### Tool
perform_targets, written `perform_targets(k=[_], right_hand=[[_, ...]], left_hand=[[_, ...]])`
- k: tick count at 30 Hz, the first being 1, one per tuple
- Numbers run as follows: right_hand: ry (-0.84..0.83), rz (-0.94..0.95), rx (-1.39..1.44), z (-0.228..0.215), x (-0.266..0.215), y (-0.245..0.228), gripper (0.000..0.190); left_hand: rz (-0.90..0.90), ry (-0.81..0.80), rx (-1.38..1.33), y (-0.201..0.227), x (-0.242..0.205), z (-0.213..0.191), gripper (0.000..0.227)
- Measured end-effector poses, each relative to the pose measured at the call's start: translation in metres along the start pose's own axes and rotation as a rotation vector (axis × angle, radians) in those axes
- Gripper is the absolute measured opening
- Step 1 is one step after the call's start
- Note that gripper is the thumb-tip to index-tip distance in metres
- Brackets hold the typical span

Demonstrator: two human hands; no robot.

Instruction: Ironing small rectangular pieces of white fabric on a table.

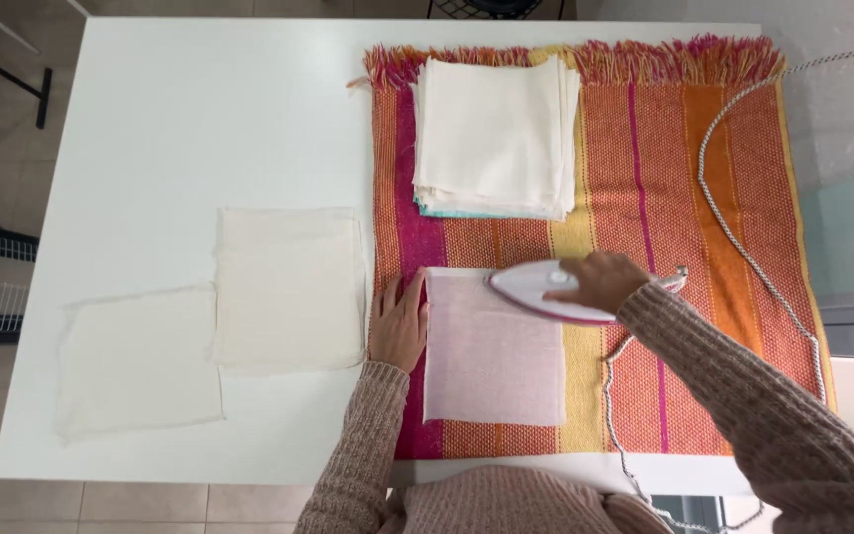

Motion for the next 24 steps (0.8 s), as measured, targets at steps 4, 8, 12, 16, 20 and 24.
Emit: perform_targets(k=[4, 8, 12, 16, 20, 24], right_hand=[[-0.121, -0.005, 0.046, -0.016, 0.012, -0.024, 0.07], [-0.088, -0.116, 0.013, 0.017, 0.037, -0.057, 0.075], [0.018, -0.078, 0.114, 0.014, 0.048, -0.1, 0.072], [0.298, -0.186, 0.136, 0.002, 0.062, -0.129, 0.074], [0.485, -0.028, 0.171, 0.046, 0.061, -0.127, 0.07], [0.34, 0.0, 0.18, 0.043, 0.04, -0.095, 0.071]], left_hand=[[0.003, 0.012, 0.018, 0.0, 0.006, -0.005, 0.059], [-0.064, 0.169, -0.157, -0.001, 0.002, -0.015, 0.061], [-0.06, 0.35, -0.214, -0.003, -0.006, -0.019, 0.062], [-0.024, 0.42, -0.231, -0.005, 0.002, -0.03, 0.065], [0.059, 0.39, -0.156, 0.003, 0.008, -0.037, 0.06], [0.081, 0.271, -0.019, 0.003, 0.002, -0.02, 0.061]])
Point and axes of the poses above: each hand's wrist, its own x-axis towards the middle knuckle, its own z-axis out of the palm, y = z × x, the point moved 6 cm from there along x, towards the middle knuckle, and after that the axes turned 14 degrees about z, right-handed, at the moved point
